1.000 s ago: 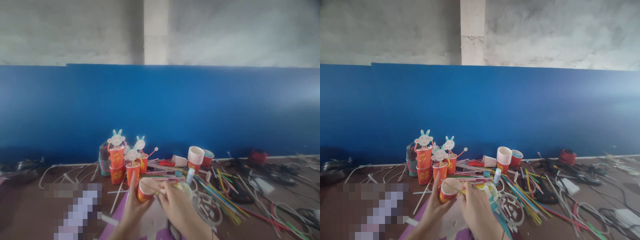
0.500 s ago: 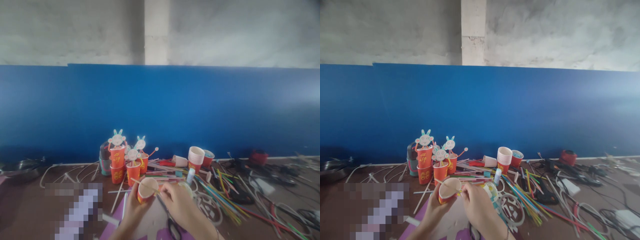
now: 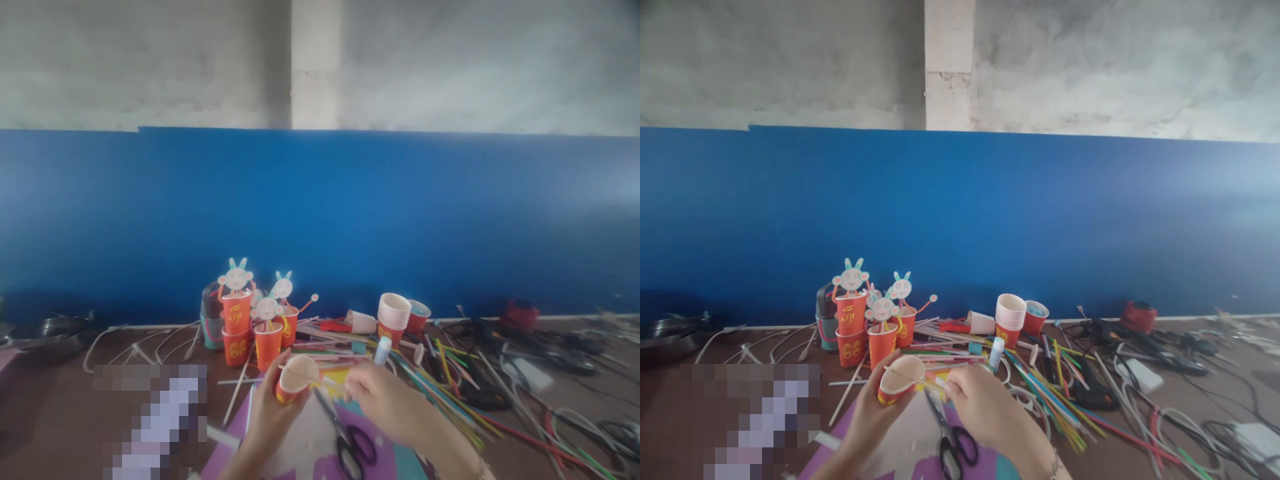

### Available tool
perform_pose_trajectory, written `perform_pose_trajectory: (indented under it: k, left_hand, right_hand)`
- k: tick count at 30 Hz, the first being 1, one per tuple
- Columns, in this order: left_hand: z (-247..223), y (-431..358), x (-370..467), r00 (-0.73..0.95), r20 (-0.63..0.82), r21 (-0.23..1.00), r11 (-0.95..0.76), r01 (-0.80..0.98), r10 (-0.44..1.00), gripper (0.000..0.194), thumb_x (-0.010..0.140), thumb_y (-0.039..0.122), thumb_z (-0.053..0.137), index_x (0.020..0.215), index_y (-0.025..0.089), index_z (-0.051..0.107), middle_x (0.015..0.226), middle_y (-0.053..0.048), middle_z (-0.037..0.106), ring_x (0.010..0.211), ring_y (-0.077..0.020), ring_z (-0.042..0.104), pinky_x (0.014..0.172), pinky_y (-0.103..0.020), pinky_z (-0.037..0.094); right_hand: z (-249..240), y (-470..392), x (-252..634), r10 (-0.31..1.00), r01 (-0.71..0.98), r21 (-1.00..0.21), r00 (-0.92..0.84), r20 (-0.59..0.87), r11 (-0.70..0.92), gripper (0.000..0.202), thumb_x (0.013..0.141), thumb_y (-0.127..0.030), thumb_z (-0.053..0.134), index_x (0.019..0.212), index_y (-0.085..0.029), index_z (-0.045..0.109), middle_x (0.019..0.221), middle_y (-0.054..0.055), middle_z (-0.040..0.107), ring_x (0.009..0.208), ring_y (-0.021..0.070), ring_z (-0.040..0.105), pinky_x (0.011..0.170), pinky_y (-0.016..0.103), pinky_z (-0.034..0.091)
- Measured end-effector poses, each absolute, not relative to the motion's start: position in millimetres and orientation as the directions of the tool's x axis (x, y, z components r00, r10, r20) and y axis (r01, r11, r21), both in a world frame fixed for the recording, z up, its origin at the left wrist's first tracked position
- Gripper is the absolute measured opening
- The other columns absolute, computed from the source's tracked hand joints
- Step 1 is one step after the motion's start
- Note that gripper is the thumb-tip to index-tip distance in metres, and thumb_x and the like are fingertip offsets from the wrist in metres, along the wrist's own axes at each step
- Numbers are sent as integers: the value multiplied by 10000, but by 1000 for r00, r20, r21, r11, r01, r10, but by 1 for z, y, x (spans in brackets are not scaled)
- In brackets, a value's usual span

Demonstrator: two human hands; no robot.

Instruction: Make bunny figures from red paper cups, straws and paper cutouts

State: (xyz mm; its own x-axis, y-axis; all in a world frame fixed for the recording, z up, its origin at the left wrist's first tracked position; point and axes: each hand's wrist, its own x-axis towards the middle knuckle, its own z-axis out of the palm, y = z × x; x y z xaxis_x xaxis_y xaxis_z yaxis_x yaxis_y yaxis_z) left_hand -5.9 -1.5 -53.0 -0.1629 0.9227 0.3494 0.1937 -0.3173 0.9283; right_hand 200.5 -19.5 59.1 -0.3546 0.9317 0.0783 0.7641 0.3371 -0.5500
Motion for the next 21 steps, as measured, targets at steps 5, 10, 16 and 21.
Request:
perform_pose_trajectory:
  k: [5, 10, 16, 21]
  left_hand:
    - [-45, 2, -10, -363, 269, 963, -260, 75, 892, 544, 656, 436, 748, 1103, 154, 620, 921, -85, 728, 827, -235, 686, 743, -312, 542]
    - [-42, 0, -10, -262, 244, 959, -272, -77, 934, 629, 564, 519, 788, 1065, 162, 657, 959, -101, 733, 922, -270, 674, 803, -327, 539]
    - [-46, 0, -9, -302, 149, 927, -240, -288, 941, 698, 559, 502, 810, 1138, 154, 635, 919, -103, 737, 916, -276, 669, 781, -317, 537]
    - [-42, 0, -11, -307, 146, 896, -257, -363, 940, 729, 555, 435, 841, 1190, 161, 611, 979, -119, 726, 950, -279, 653, 803, -324, 520]
  right_hand:
    - [66, -16, 205, 941, 799, -499, -266, 208, 336, 136, 806, -185, 462, 703, -213, 546, 580, -18, 602, 563, 143, 540, 538, 251, 309]
    - [74, -11, 219, 949, 662, -684, -274, 159, 306, 87, 809, -210, 477, 746, -208, 538, 624, -12, 635, 566, 140, 596, 546, 233, 383]
    - [79, -10, 234, 952, 663, -707, -303, 45, 245, 126, 818, -220, 500, 718, -182, 566, 605, 4, 635, 547, 135, 592, 514, 220, 394]
    - [81, -12, 234, 954, 700, -672, -298, 33, 241, 118, 807, -219, 513, 722, -179, 585, 624, 13, 662, 571, 141, 601, 527, 220, 402]
